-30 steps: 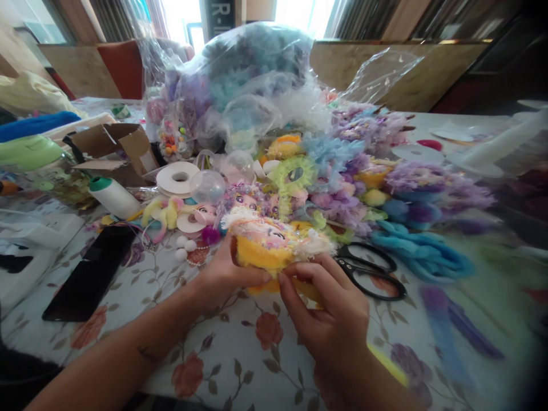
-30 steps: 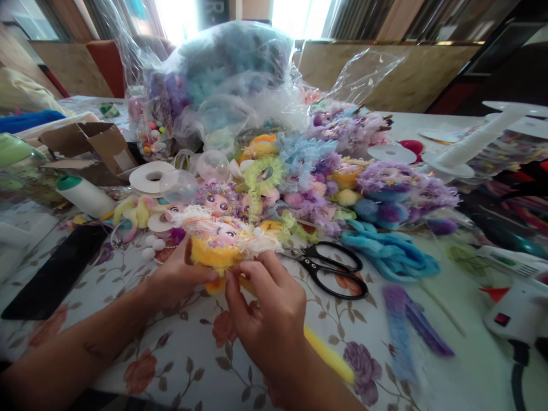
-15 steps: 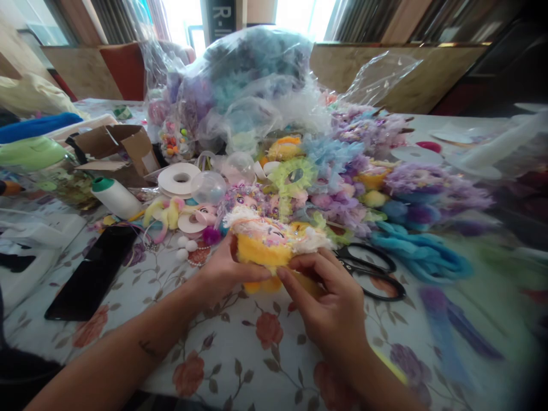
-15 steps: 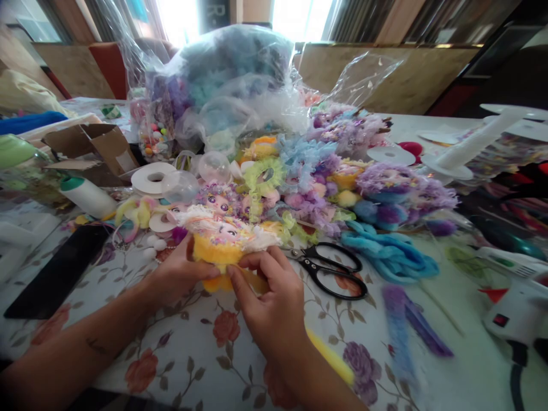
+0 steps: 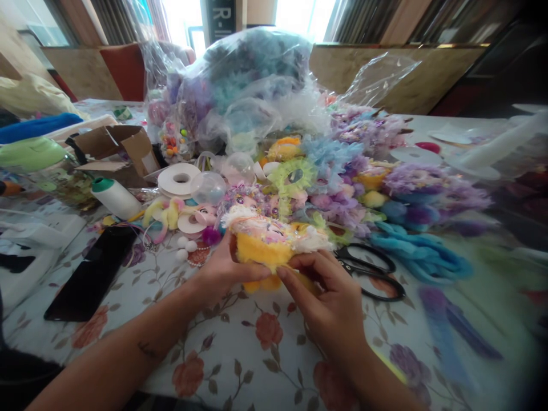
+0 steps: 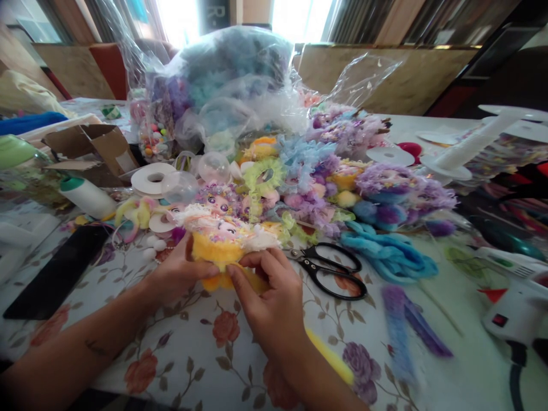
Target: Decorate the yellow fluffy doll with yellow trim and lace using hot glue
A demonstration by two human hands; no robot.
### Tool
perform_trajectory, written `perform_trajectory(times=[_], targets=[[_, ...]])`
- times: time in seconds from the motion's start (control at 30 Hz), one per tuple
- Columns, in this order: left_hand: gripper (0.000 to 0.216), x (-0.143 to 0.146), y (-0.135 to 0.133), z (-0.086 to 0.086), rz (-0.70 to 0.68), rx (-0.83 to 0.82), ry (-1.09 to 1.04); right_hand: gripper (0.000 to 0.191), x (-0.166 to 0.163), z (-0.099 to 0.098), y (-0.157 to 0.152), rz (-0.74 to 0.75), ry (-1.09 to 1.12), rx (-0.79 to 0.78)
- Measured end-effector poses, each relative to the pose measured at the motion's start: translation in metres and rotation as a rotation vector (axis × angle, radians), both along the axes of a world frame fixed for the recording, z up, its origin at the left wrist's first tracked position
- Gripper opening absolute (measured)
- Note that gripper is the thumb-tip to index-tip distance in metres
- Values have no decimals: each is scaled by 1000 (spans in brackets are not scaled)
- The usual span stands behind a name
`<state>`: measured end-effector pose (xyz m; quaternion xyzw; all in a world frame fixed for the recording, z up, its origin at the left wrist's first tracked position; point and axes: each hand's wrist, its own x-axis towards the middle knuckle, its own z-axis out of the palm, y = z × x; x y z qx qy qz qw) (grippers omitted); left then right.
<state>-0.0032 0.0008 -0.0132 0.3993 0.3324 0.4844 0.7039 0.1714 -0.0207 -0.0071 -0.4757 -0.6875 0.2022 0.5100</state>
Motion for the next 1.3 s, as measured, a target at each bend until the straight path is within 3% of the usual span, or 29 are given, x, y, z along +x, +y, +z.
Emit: perform_trajectory(times=[0.17,0.67,0.9,1.17,1.3], targets=[[68,0,1,6,49,-32,-3,11,0,-1,-1,-17,-17,15],[51,-4,8,3,-51,73,22,8,0,0,-2,-63,-68,70],[70,-3,8,2,38,6,-13,11,1,0,-2,-87,-71,54],[47,3,4,12,-28,-31,-175,15,-2,0,-5,-120,-136,121],[51,5,3,9,-9,-29,-139,16,-4,-3,-5,-138,-197,187]])
